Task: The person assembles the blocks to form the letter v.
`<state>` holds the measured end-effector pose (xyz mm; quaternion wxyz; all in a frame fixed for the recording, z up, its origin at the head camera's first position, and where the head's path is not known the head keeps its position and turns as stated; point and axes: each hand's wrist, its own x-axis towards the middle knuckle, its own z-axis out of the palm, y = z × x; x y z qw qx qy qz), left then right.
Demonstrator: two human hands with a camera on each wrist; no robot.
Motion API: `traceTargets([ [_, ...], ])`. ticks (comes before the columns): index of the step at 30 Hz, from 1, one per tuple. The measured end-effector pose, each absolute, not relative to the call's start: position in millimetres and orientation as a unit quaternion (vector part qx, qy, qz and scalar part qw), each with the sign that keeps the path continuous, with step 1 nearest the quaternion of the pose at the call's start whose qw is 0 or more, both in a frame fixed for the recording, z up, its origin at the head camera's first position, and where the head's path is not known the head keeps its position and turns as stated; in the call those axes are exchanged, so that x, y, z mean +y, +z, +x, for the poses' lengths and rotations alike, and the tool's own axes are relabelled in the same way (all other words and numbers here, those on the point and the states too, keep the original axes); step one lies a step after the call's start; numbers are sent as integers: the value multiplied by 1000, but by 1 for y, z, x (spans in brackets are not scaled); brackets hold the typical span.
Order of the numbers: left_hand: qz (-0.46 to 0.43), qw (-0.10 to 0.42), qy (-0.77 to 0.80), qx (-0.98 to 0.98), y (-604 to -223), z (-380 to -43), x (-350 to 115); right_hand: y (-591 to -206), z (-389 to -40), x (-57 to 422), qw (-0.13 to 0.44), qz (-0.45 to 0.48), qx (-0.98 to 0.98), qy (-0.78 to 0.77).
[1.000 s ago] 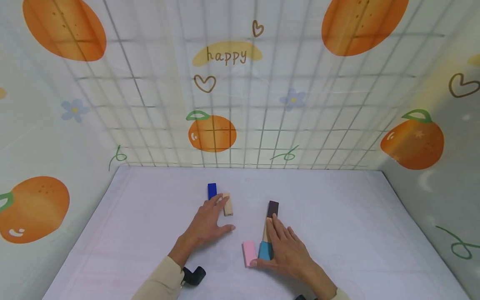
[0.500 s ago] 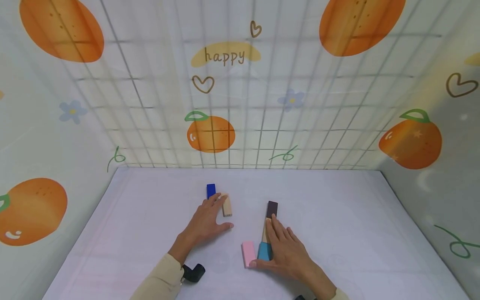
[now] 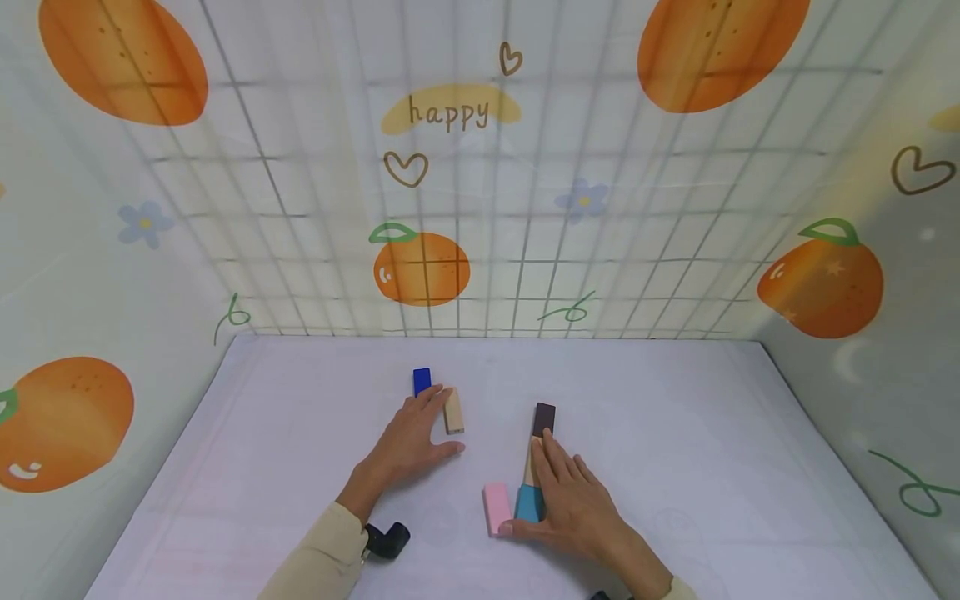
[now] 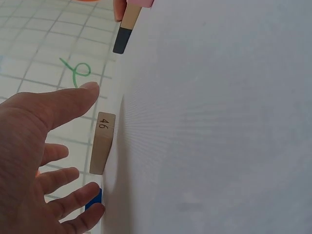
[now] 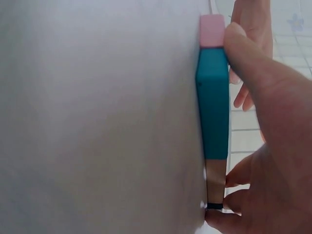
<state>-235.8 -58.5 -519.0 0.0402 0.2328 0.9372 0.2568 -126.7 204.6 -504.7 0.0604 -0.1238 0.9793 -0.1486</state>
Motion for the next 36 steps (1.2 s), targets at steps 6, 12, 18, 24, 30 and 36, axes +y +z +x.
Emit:
traceTargets([
  [6, 240, 41, 253, 936, -521, -242, -59, -504, -126, 204, 62, -122, 980, -147],
  [12, 238, 50, 253, 936, -520, -246, -59, -502, -125, 204, 56, -125, 979, -150],
  [18, 242, 49, 275, 929, -515, -244, -59, -501, -125, 204, 53, -128, 979, -149],
  [24, 237, 53, 276, 930, -515, -245, -58, -501, -125, 203, 61, -123, 980, -147],
  [30, 222, 62, 281, 932, -518, -250, -57, -502, -126, 204, 61, -123, 980, -147],
  [36, 211, 71, 282, 933, -518, -254, -55, -502, -125, 205, 52, -128, 979, -148],
])
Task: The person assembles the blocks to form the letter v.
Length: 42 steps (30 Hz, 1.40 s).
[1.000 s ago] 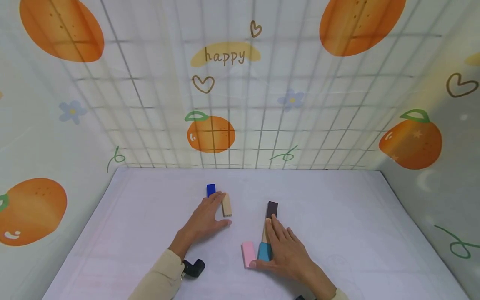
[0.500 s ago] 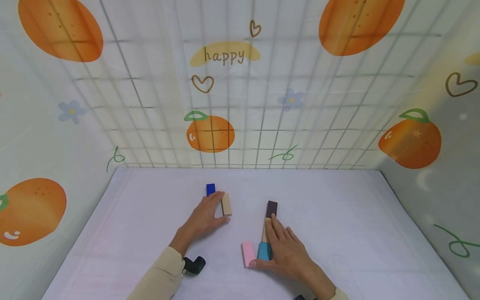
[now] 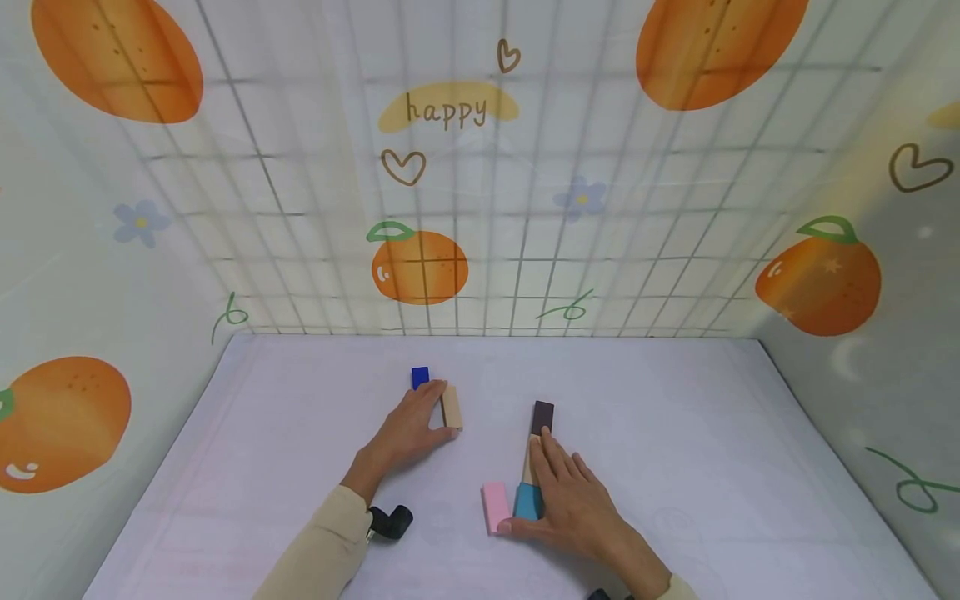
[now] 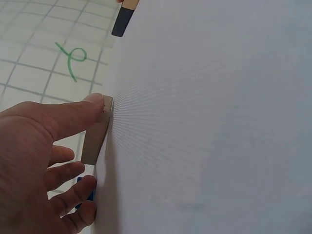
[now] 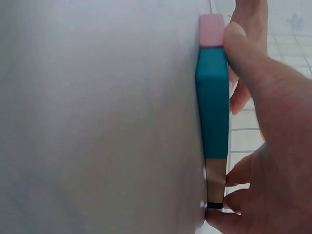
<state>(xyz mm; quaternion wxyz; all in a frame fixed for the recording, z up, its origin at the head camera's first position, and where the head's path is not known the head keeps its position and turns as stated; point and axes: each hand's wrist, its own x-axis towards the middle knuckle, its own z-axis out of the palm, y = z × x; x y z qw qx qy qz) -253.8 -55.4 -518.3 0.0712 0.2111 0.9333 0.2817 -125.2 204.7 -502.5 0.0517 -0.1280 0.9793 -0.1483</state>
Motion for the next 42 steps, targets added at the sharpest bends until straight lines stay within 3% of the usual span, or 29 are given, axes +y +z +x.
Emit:
traceTargets([
  [42, 220, 81, 260, 937, -518, -263, -51, -502, -124, 203, 58, -124, 980, -146],
])
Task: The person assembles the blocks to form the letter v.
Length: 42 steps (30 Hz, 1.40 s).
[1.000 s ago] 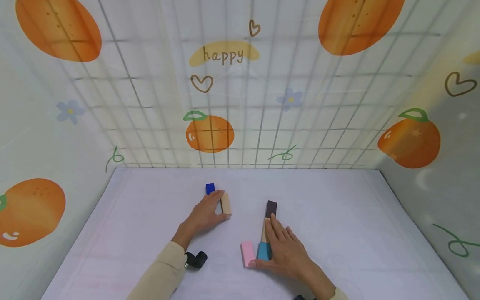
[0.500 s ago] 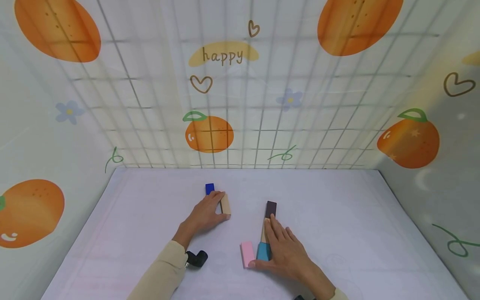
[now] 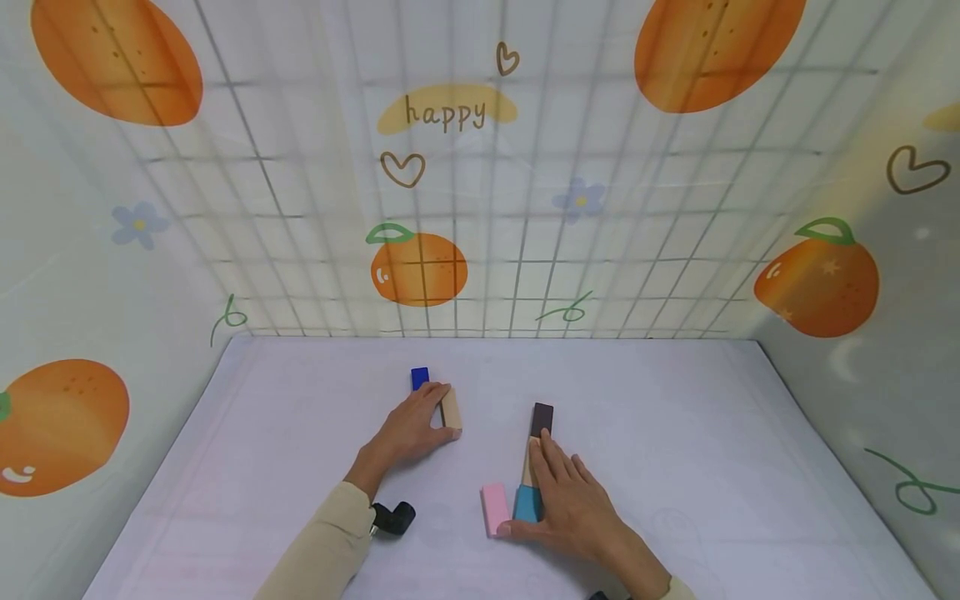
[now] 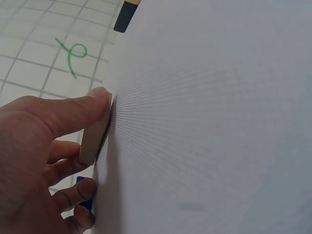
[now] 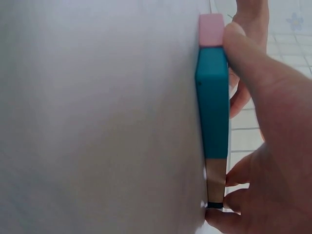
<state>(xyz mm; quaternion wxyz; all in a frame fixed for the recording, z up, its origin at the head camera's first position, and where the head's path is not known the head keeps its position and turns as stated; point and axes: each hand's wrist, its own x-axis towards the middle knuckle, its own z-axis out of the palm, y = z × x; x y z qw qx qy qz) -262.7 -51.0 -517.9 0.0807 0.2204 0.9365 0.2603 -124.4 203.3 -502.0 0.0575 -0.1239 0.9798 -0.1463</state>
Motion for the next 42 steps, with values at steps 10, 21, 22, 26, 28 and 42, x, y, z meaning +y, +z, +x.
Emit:
traceTargets([
  [10, 216, 77, 277, 933, -518, -262, -52, -501, -124, 203, 62, -122, 979, -149],
  [21, 208, 90, 286, 931, -516, -260, -51, -503, -125, 204, 59, -124, 980, -147],
  [22, 208, 90, 286, 931, -516, -261, -51, -503, -125, 204, 59, -123, 980, -148],
  [26, 210, 89, 291, 929, -516, -260, -51, -503, -125, 204, 62, -122, 979, -148],
  [28, 210, 89, 293, 928, -517, -260, -50, -503, -125, 204, 62, -121, 979, -149],
  [42, 219, 86, 297, 925, -512, -258, -46, -503, -125, 204, 70, -117, 979, -153],
])
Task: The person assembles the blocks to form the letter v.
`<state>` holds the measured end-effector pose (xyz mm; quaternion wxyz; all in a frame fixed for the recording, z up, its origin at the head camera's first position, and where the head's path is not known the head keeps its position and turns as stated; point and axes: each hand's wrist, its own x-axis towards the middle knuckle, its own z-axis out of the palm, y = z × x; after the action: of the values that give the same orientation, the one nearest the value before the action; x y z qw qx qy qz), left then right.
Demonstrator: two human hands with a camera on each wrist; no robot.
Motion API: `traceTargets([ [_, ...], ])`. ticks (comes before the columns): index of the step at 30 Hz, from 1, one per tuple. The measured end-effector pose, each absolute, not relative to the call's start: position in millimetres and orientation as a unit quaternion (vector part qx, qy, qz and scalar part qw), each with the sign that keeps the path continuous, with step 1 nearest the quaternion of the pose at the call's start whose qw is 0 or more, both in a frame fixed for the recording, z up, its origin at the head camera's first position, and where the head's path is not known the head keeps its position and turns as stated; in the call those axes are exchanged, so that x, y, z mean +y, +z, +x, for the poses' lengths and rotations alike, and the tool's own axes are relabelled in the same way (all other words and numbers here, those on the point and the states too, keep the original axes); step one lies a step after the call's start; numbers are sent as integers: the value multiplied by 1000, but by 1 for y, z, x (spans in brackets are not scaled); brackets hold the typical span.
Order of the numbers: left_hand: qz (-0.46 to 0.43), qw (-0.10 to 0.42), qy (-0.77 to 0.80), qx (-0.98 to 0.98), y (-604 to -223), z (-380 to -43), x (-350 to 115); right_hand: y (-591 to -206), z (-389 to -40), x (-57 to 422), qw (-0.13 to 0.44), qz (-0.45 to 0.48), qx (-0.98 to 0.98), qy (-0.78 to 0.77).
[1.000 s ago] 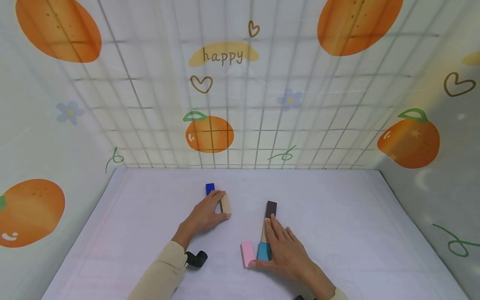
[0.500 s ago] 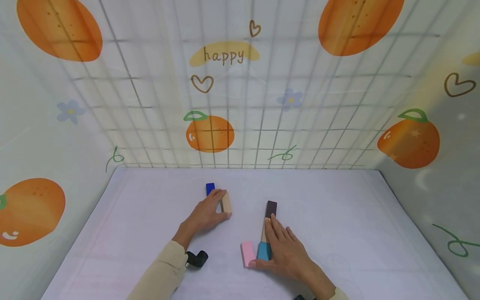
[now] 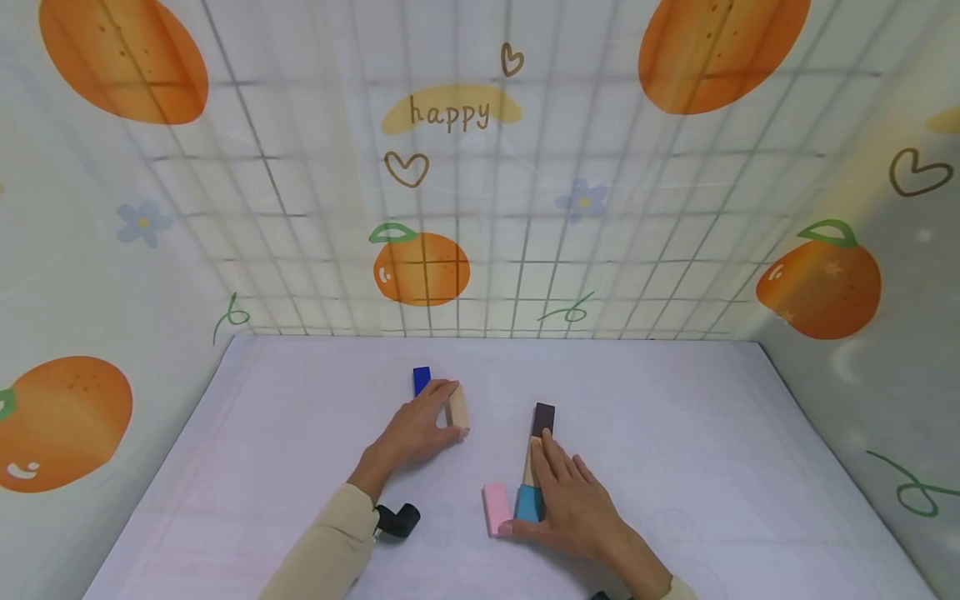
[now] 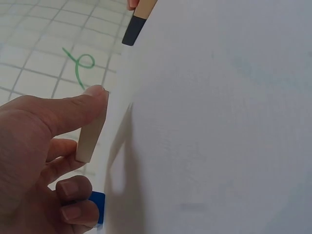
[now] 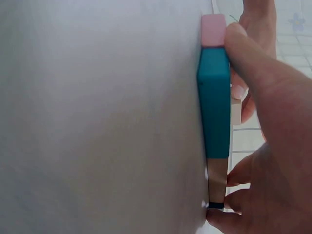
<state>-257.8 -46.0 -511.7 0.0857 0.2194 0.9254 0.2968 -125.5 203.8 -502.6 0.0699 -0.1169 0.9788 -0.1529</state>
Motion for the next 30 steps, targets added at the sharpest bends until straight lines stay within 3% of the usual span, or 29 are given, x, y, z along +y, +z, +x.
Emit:
traceTargets([
  [30, 255, 96, 285, 919, -510, -241, -27, -505, -126, 205, 61, -124, 980, -144],
])
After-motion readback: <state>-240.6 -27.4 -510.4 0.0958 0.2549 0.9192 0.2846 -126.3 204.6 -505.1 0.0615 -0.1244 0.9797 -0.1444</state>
